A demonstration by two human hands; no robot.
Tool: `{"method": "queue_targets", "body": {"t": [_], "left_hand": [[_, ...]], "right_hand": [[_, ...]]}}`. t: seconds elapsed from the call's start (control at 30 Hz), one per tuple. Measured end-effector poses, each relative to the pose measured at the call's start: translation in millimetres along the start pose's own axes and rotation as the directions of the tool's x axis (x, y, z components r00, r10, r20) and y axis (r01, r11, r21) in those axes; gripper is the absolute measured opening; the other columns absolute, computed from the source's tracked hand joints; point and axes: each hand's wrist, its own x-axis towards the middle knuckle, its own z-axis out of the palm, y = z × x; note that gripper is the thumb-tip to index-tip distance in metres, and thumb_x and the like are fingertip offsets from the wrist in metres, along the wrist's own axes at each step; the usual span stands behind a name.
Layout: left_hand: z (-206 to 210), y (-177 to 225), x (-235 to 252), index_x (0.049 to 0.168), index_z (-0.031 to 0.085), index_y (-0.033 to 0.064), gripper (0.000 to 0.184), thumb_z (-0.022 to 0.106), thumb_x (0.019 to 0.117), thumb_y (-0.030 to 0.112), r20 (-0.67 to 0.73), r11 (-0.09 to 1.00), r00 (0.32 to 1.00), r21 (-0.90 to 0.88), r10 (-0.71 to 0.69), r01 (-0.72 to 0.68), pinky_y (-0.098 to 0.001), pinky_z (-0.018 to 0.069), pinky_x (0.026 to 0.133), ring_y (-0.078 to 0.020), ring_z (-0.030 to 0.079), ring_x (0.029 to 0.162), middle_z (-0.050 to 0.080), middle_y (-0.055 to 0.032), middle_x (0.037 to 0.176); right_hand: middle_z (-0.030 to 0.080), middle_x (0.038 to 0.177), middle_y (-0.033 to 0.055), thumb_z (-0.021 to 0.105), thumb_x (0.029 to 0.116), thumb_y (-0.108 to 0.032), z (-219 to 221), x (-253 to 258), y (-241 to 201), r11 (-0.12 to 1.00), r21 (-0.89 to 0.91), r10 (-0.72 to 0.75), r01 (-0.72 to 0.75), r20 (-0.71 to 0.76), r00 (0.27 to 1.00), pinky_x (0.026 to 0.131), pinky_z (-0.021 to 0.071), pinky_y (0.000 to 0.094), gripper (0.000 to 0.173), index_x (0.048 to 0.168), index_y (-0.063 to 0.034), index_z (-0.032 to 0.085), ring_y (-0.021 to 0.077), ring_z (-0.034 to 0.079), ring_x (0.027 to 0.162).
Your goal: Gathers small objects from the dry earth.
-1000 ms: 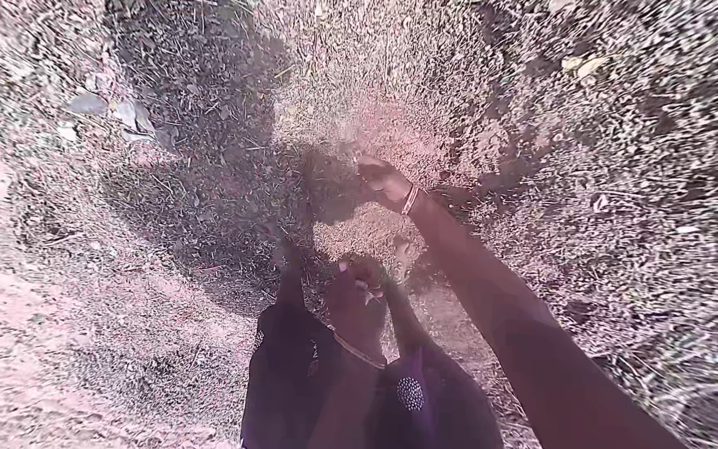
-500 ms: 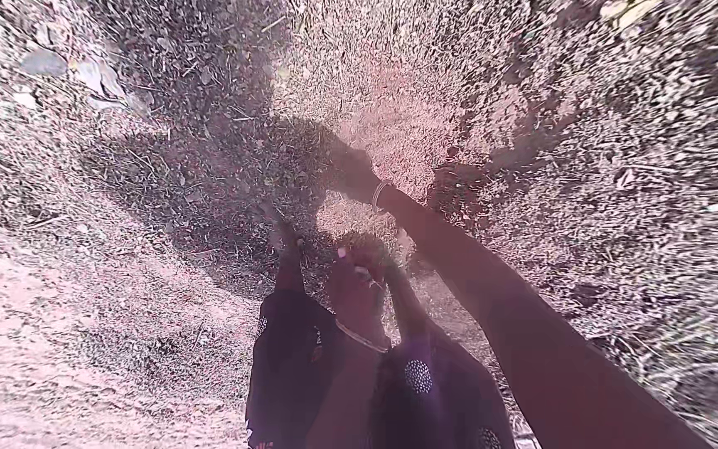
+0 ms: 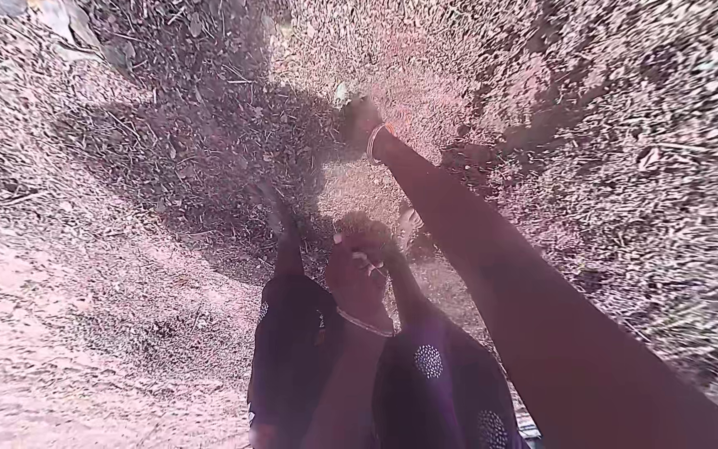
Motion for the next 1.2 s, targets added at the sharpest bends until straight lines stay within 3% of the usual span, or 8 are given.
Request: {"method": "queue_targets", "body": {"t": [0.17,0.37,0.53,0.7,0.87,0.97,1.07,1.2], "left_hand": [[-4.2,1.7,3.5,0.082,0.060,0.0097,0.051,0.025,0.1133,0.028,-0.059,0.999,0.998,-0.054,-0.002,-0.001,-0.0233,0.0548,0.062,-0.0079,0.060,0.059,0.059,0.0028,0.065],[-8.3,-8.3,4.9,0.080,0.060,0.0112,0.050,0.027,0.1131,0.031,-0.103,0.996,0.994,-0.084,-0.037,0.029,-0.0255,0.0541,0.063,-0.0088,0.059,0.060,0.058,0.0032,0.067],[-12.2,-10.3,6.9,0.081,0.060,0.0114,0.051,0.027,0.1129,0.034,-0.109,0.991,0.991,-0.121,-0.073,0.060,-0.0235,0.0510,0.060,-0.0089,0.056,0.058,0.055,0.0026,0.065],[-12.2,-5.5,6.6,0.082,0.060,0.0108,0.051,0.026,0.1134,0.033,-0.099,0.988,0.992,-0.142,-0.073,0.058,-0.0217,0.0519,0.058,-0.0082,0.058,0.057,0.056,0.0030,0.064],[-6.6,6.5,3.3,0.082,0.062,0.0129,0.054,0.024,0.1133,0.035,-0.054,0.990,0.997,-0.133,-0.063,0.055,-0.0210,0.0517,0.058,-0.0064,0.059,0.058,0.059,0.0049,0.066],[0.1,12.9,-0.2,0.084,0.062,0.0122,0.051,0.025,0.1133,0.032,-0.043,0.993,0.999,-0.115,-0.033,0.028,-0.0206,0.0511,0.060,-0.0058,0.059,0.060,0.061,0.0048,0.068],[6.6,16.2,-1.8,0.084,0.063,0.0109,0.052,0.025,0.1133,0.031,-0.023,0.995,1.000,-0.100,-0.012,0.010,-0.0201,0.0515,0.057,-0.0057,0.059,0.058,0.060,0.0044,0.067],[14.0,12.3,-2.5,0.084,0.063,0.0100,0.052,0.024,0.1133,0.029,-0.001,0.997,1.000,-0.073,0.012,-0.012,-0.0204,0.0517,0.057,-0.0057,0.059,0.057,0.060,0.0046,0.065]], "right_hand": [[0.067,0.125,0.0278,0.060,0.1003,-0.007,-4.7,-38.7,26.3,0.959,-0.144,-0.186,0.244,0.332,0.925,0.104,0.0452,0.0633,0.028,0.126,0.0022,0.068,0.0446,0.063,0.119],[0.060,0.139,0.0297,0.051,0.0974,-0.001,-46.2,-46.1,59.9,0.952,-0.189,0.226,-0.239,-0.088,0.970,0.107,0.0408,0.0687,0.040,0.135,-0.0019,0.064,0.0493,0.055,0.132],[0.063,0.140,0.0182,0.053,0.1028,-0.012,-18.0,-17.3,64.8,0.979,0.087,0.202,-0.187,-0.220,0.954,0.113,0.0410,0.0591,0.039,0.140,-0.0086,0.062,0.0360,0.058,0.134],[0.030,0.165,0.0235,0.080,0.0804,-0.012,67.1,-44.1,32.7,0.995,-0.101,0.003,0.005,0.075,0.997,0.115,0.0346,0.0649,0.096,0.163,-0.0149,0.030,0.0472,0.035,0.148],[0.046,0.154,0.0258,0.067,0.0845,0.013,0.8,-93.0,44.3,0.957,-0.213,-0.082,0.195,0.445,0.892,0.117,0.0375,0.0547,0.056,0.138,-0.0026,0.063,0.0425,0.043,0.143],[0.050,0.148,0.0290,0.066,0.0835,0.012,-57.1,-77.7,67.0,0.985,-0.170,0.031,-0.025,0.031,0.999,0.113,0.0417,0.0588,0.054,0.135,-0.0033,0.064,0.0450,0.049,0.138],[0.047,0.153,0.0260,0.067,0.0868,0.001,-98.8,-22.7,70.9,0.983,0.130,0.166,-0.127,-0.364,0.916,0.110,0.0434,0.0598,0.064,0.148,-0.0095,0.054,0.0429,0.050,0.137],[0.053,0.148,0.0247,0.064,0.0977,-0.013,-85.5,62.0,9.1,0.871,0.489,0.208,0.035,-0.433,0.877,0.113,0.0456,0.0470,0.061,0.154,-0.0020,0.043,0.0332,0.054,0.136]]}}
